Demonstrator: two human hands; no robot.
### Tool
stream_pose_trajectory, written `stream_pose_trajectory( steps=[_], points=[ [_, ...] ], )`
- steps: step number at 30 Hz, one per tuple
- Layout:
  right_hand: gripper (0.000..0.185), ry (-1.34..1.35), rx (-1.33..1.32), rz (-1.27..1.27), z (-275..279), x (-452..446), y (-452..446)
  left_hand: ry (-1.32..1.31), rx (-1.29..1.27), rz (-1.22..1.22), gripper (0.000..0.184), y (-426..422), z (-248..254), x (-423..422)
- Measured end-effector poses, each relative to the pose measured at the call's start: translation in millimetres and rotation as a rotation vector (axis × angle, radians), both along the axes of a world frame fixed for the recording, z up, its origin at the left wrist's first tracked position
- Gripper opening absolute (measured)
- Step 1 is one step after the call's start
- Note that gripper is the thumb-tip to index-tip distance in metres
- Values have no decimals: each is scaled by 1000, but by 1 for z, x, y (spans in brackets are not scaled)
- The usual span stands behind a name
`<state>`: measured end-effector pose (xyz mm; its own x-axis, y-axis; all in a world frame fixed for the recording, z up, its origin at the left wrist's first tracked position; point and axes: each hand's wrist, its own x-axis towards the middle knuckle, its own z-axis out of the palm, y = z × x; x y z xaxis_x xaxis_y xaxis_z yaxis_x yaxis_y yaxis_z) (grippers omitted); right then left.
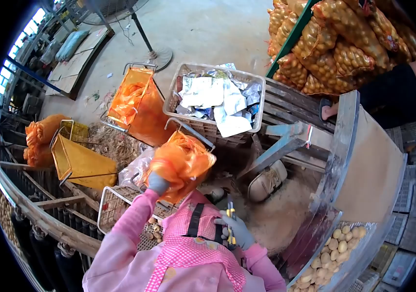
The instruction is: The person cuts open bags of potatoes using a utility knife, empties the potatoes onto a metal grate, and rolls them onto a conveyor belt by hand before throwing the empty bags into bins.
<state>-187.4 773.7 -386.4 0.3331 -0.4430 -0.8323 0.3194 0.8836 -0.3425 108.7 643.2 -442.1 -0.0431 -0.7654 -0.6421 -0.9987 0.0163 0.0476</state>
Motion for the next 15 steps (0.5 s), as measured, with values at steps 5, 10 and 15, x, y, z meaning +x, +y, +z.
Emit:
stream_pose_trajectory(
  steps=[5, 10, 15],
  points=[
    [45, 28, 49, -332, 3, -11, 21, 30, -109, 34, 43, -2, -252, -1],
    [43, 95, 31, -472, 11, -13, 46, 175, -304, -225, 31, -67, -280, -5],
    [55, 133, -22, -526, 13, -20, 87, 17, -73, -354, 30, -93, -274, 17]
  ],
)
